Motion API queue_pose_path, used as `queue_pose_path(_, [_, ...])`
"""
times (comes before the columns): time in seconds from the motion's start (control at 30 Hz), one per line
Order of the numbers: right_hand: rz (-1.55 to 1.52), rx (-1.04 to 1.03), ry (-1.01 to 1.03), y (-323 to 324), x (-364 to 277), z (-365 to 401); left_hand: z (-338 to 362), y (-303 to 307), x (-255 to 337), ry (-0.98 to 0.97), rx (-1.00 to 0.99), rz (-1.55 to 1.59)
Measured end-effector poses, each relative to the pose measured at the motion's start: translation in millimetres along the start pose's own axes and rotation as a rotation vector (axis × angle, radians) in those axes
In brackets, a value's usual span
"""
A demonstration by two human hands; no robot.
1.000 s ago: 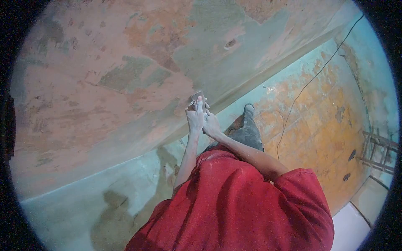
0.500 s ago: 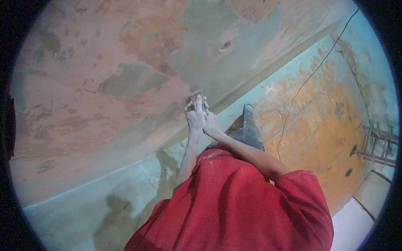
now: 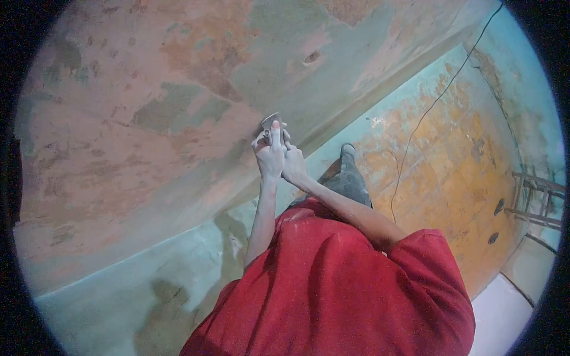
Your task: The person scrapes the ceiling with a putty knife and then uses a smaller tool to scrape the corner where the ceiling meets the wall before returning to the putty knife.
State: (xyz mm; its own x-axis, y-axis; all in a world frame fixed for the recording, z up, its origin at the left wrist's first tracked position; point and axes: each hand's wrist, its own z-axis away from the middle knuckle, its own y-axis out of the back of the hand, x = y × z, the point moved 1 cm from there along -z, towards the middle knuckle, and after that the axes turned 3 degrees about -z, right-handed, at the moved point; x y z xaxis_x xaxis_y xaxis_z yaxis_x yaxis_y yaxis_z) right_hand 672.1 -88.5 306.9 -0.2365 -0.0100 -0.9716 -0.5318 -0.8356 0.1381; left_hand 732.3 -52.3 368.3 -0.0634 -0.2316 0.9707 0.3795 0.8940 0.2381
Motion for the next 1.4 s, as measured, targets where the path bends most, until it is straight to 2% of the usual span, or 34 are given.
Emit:
queue_pose_path(0.03, [0.143, -0.009, 0.124, 0, 9, -6, -2, -1, -11, 0.025, -0.015, 0.028])
queue_pose_path(0.07, [0.142, 0.001, 0.137, 4, 17, -11, -2, -4, -25, 0.009, -0.019, 0.031])
queue_pose_path(0.13, [0.129, -0.258, -0.255, 10, 49, -11, 9, -8, -54, 0.19, 0.024, 0.136])
queue_pose_path(0.17, [0.41, -0.305, 0.092, 16, 78, -17, 13, -7, -57, 0.271, -0.038, 0.179])
queue_pose_path(0.2, [0.419, -0.305, 0.095, 30, 80, -22, 12, -10, -63, 0.269, -0.036, 0.188])
queue_pose_path(0.23, [0.508, -0.395, -0.055, 41, 79, -23, 15, -9, -73, 0.301, -0.064, 0.249])
queue_pose_path(0.27, [0.594, -0.487, -0.21, 50, 72, -19, 20, -8, -78, 0.339, -0.091, 0.308])
queue_pose_path(0.3, [0.605, -0.496, -0.212, 62, 61, -12, 22, -8, -82, 0.466, -0.14, 0.406])
queue_pose_path(0.33, [0.637, -0.559, -0.191, 76, 35, -9, 23, -10, -85, 0.462, -0.129, 0.419])
queue_pose_path(0.4, [0.693, -0.633, -0.151, 97, 3, -9, 25, -14, -96, 0.541, -0.174, 0.645])
queue_pose_path(0.47, [0.397, -0.627, -0.198, 110, -14, 1, 26, -7, -103, 0.596, -0.19, 0.71])
queue_pose_path(0.53, [0.35, -0.593, -0.186, 119, -41, 12, 29, -9, -113, 0.601, -0.208, 0.55])
queue_pose_path(0.57, [0.284, -0.538, -0.178, 125, -53, 17, 31, -7, -101, 0.604, -0.214, 0.569])
queue_pose_path(0.6, [0.304, -0.536, -0.184, 132, -58, 19, 34, -1, -91, 0.711, -0.248, 0.414])
queue_pose_path(0.63, [0.421, -0.542, -0.077, 136, -63, 18, 37, 1, -83, 0.811, -0.276, 0.257])
queue_pose_path(0.67, [0.536, -0.557, 0.035, 138, -71, 17, 40, -2, -82, 0.812, -0.264, 0.281])
queue_pose_path(0.73, [0.569, -0.547, 0.03, 142, -91, 18, 46, -4, -74, 0.659, -0.198, 0.452])
queue_pose_path(0.87, [0.588, -0.583, 0.095, 149, -129, 8, 56, 2, -47, 0.601, -0.196, 0.707])
queue_pose_path(0.9, [0.607, -0.588, -0.005, 148, -146, 6, 57, 1, -51, 0.514, -0.2, 0.617])
queue_pose_path(0.93, [0.633, -0.629, 0.009, 148, -151, 5, 59, -1, -53, 0.432, -0.201, 0.524])
queue_pose_path(1.0, [0.608, -0.562, 0.112, 152, -159, -4, 63, -1, -29, 0.427, -0.091, 0.596])
queue_pose_path(1.07, [0.713, -0.632, 0.071, 154, -171, -12, 60, -5, -9, 0.366, -0.082, 0.458])
queue_pose_path(1.1, [0.682, -0.638, 0.171, 159, -165, -18, 60, -4, 10, 0.473, -0.089, 0.415])
queue_pose_path(1.13, [0.649, -0.644, 0.271, 164, -164, -23, 59, -12, 5, 0.478, -0.045, 0.437])
queue_pose_path(1.2, [0.662, -0.725, 0.319, 161, -170, -29, 55, -30, -11, 0.336, -0.064, 0.324])
queue_pose_path(1.23, [0.666, -0.75, 0.33, 164, -172, -38, 53, -35, 7, 0.349, -0.024, 0.496])
queue_pose_path(1.27, [0.671, -0.781, 0.343, 164, -171, -46, 48, -45, 7, 0.356, 0.037, 0.523])
queue_pose_path(1.33, [0.685, -0.894, 0.327, 172, -167, -63, 36, -65, 12, 0.236, 0.171, 0.412])
queue_pose_path(1.37, [0.676, -0.928, 0.409, 176, -162, -70, 37, -59, 26, 0.199, 0.025, -0.08])
queue_pose_path(1.4, [0.66, -0.949, 0.486, 182, -156, -74, 41, -69, 29, 0.226, 0.048, -0.068])
